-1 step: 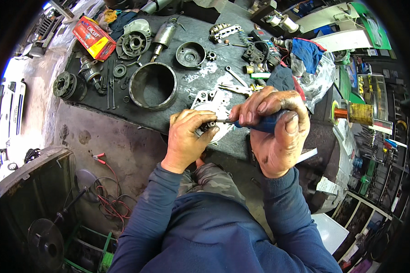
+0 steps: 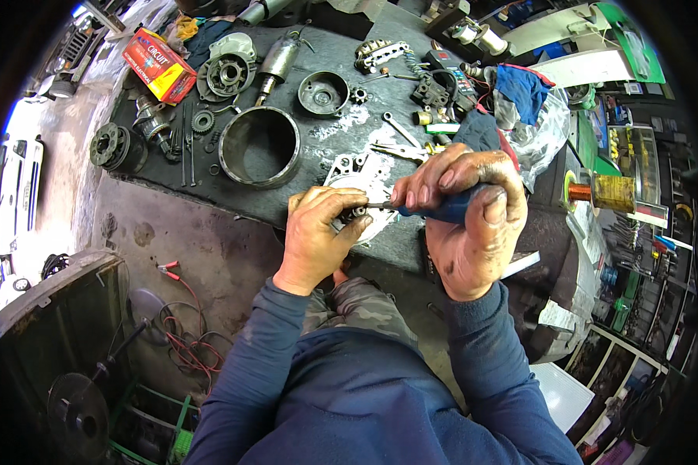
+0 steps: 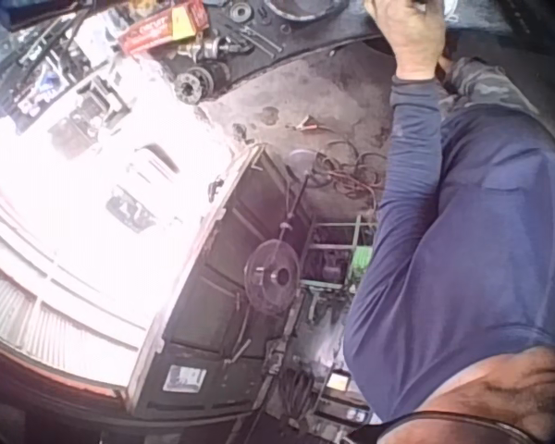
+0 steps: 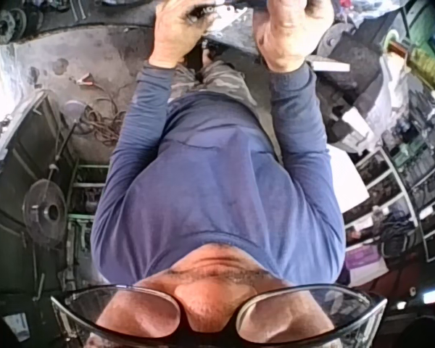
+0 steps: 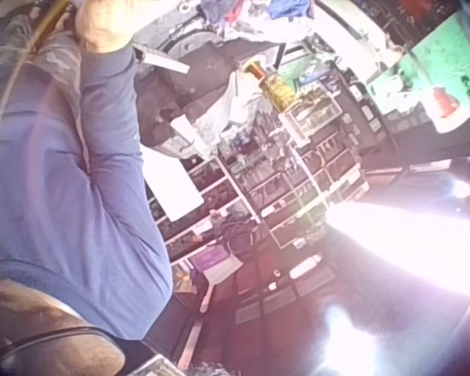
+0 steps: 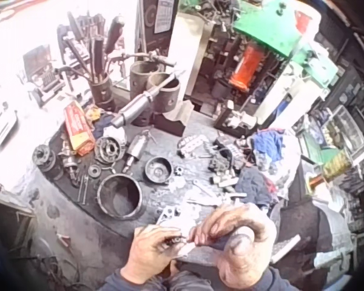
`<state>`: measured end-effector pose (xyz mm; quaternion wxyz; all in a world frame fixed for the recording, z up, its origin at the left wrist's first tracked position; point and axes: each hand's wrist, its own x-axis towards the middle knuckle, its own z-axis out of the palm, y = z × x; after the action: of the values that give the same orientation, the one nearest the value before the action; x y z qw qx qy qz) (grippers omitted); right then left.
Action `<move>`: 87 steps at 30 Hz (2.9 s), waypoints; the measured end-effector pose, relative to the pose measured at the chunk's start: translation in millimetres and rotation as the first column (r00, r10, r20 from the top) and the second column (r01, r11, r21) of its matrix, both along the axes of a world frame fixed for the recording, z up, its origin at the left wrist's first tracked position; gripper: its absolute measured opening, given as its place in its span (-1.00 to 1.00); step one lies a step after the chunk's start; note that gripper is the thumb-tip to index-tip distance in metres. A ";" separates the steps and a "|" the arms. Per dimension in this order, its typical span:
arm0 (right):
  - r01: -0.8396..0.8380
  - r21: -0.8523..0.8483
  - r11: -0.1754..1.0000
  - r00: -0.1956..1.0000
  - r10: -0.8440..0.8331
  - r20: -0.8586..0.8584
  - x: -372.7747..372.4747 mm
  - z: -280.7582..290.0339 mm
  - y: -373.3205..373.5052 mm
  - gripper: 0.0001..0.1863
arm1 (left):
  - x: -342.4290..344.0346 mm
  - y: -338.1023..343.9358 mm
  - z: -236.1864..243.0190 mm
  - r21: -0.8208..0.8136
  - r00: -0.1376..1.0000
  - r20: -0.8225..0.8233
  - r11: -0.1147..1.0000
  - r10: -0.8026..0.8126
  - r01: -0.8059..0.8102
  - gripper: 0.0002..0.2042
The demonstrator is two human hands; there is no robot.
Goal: The person uses a screwdriver and pliers to manipulate a small mechanical component on a cluttered workbench. They repeatedly insert the screwdriver into the part, adjust it, and use pliers to hold or reposition it while working in a workshop environment.
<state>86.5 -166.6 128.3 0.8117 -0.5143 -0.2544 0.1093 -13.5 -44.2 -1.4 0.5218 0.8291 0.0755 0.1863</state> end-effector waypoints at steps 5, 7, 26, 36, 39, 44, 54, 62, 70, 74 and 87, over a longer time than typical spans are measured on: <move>0.039 0.100 0.994 0.999 -0.037 -0.024 9.3 -1.6 4.9 -0.72 | -0.3 -1.5 7.5 -0.054 0.997 -0.078 0.998 0.012 -0.016 -0.69; 0.055 0.105 0.993 0.998 -0.053 -0.019 12.3 -2.9 8.0 -0.74 | 1.1 -1.3 8.0 -0.054 0.997 -0.076 0.998 0.010 -0.014 -0.68; 0.075 0.044 0.996 0.997 -0.076 0.027 18.6 -3.6 16.2 -0.79 | 6.0 1.4 3.9 -0.011 0.998 -0.063 1.000 -0.003 0.002 -0.70; 0.014 0.092 0.996 0.999 -0.011 -0.033 21.6 -4.8 13.5 -0.80 | 7.0 3.8 5.5 -0.036 0.997 -0.076 0.999 -0.020 0.017 -0.71; 0.019 0.075 0.997 0.999 -0.016 -0.028 23.0 -3.7 12.9 -0.80 | 7.2 4.0 6.7 -0.034 0.997 -0.079 0.999 -0.025 0.022 -0.71; 0.029 0.043 0.999 0.998 -0.026 -0.065 26.8 -2.2 13.1 -0.81 | 7.7 5.0 7.5 -0.055 0.995 -0.091 0.998 -0.037 0.032 -0.73; 0.014 0.111 0.994 0.988 0.003 -0.154 27.1 -3.2 13.5 -0.79 | 10.0 5.3 3.2 -0.052 0.998 -0.043 0.998 -0.040 0.038 -0.73; -0.057 0.046 0.997 0.989 0.063 -0.138 24.6 1.1 15.5 -0.82 | 11.5 6.0 4.5 -0.090 0.995 -0.070 0.993 -0.076 0.070 -0.72; -0.034 0.111 0.993 0.990 0.049 -0.131 27.2 0.9 10.1 -0.76 | 11.4 6.8 4.7 -0.062 0.997 -0.039 0.996 -0.071 0.068 -0.74; -0.064 0.126 0.990 0.990 0.080 -0.120 29.1 -1.2 8.6 -0.76 | 11.5 5.5 3.0 -0.083 0.997 -0.039 0.994 -0.068 0.065 -0.76; -0.019 -0.087 0.996 1.000 0.018 -0.008 11.2 0.5 -2.6 -0.64 | 7.4 4.5 -1.6 -0.048 0.995 -0.073 0.997 -0.069 0.066 -0.77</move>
<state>97.7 -169.2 128.8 0.7884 -0.5464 -0.2513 0.1297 -6.1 -39.7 -2.9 0.5433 0.8255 0.0713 0.1356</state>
